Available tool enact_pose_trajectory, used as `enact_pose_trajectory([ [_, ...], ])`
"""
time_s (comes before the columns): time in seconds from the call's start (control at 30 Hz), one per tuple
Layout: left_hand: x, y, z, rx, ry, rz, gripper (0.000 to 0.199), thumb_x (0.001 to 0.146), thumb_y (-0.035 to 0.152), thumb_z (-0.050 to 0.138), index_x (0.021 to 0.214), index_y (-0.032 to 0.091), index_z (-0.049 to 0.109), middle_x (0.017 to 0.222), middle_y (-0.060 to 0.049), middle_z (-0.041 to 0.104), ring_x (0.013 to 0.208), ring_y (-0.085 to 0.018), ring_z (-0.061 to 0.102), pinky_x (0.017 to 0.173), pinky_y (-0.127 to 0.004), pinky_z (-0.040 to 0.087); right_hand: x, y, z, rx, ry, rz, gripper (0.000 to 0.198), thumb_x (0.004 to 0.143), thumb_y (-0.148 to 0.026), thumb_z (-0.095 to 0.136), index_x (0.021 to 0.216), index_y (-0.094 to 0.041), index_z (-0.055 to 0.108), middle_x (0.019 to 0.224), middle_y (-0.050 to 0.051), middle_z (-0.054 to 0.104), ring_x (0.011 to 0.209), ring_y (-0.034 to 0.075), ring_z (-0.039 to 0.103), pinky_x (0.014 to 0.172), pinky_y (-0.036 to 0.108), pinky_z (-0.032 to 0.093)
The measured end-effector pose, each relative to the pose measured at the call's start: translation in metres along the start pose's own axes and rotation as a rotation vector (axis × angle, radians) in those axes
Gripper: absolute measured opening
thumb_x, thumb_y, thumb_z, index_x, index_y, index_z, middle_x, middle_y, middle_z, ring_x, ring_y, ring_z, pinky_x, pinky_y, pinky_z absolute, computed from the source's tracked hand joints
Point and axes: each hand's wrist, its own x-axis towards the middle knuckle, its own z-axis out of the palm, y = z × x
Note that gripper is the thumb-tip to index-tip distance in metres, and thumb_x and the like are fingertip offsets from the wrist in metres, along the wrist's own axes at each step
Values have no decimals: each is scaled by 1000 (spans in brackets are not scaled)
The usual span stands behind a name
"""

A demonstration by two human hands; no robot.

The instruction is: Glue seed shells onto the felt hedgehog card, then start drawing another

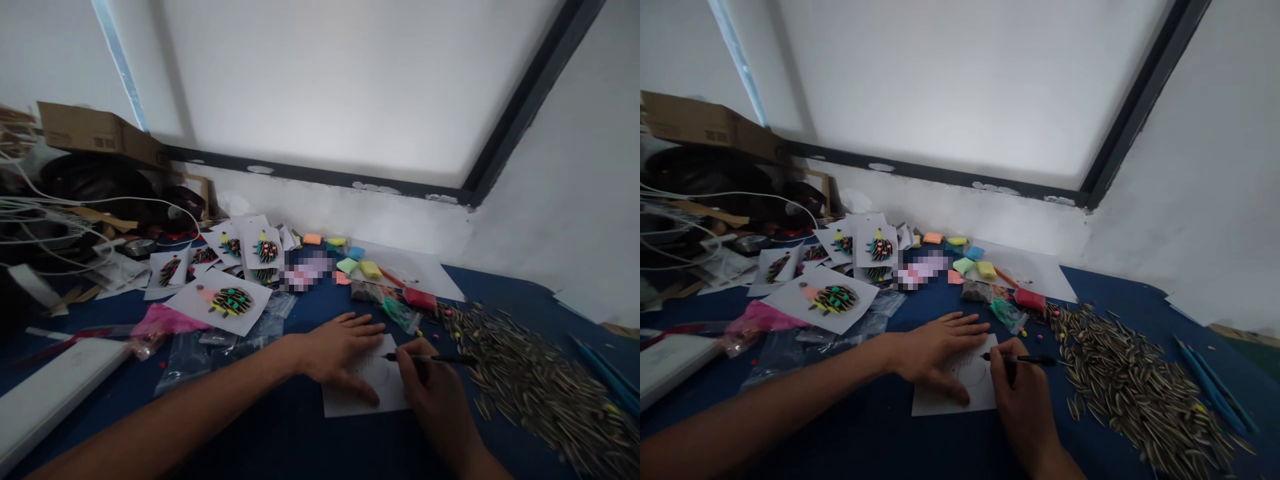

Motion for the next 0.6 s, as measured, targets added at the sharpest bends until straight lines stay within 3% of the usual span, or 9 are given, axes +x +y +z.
enact_pose_trajectory([
  [0.13, -1, 5, 2, 66, 22, 4, 90, 83, 67, 49, 149, 12, 23, 156, -14, 15, 145, -31, 10, 117, -50, 9, 1, 0, 0, 7, -27, 5, 35, 88, -48, 42, 69, -22, 54, 47, -2, 56, 37, 15, 53, 39, 25, 36],
  [0.33, -1, 7, 6, 93, 36, -15, 93, 85, 69, 42, 149, 5, 20, 156, -17, 9, 145, -28, 8, 118, -45, 6, 1, 0, 1, 7, -71, -3, 36, 90, -46, 40, 69, -21, 55, 58, 1, 62, 45, 16, 58, 45, 26, 39],
  [0.6, 0, 10, 5, 104, 25, -34, 90, 86, 69, 39, 149, 8, 20, 156, -17, 13, 145, -29, 10, 117, -46, 7, 2, 0, 2, 10, -72, -15, 34, 90, -46, 42, 70, -21, 54, 52, -2, 57, 42, 15, 55, 45, 25, 40],
])
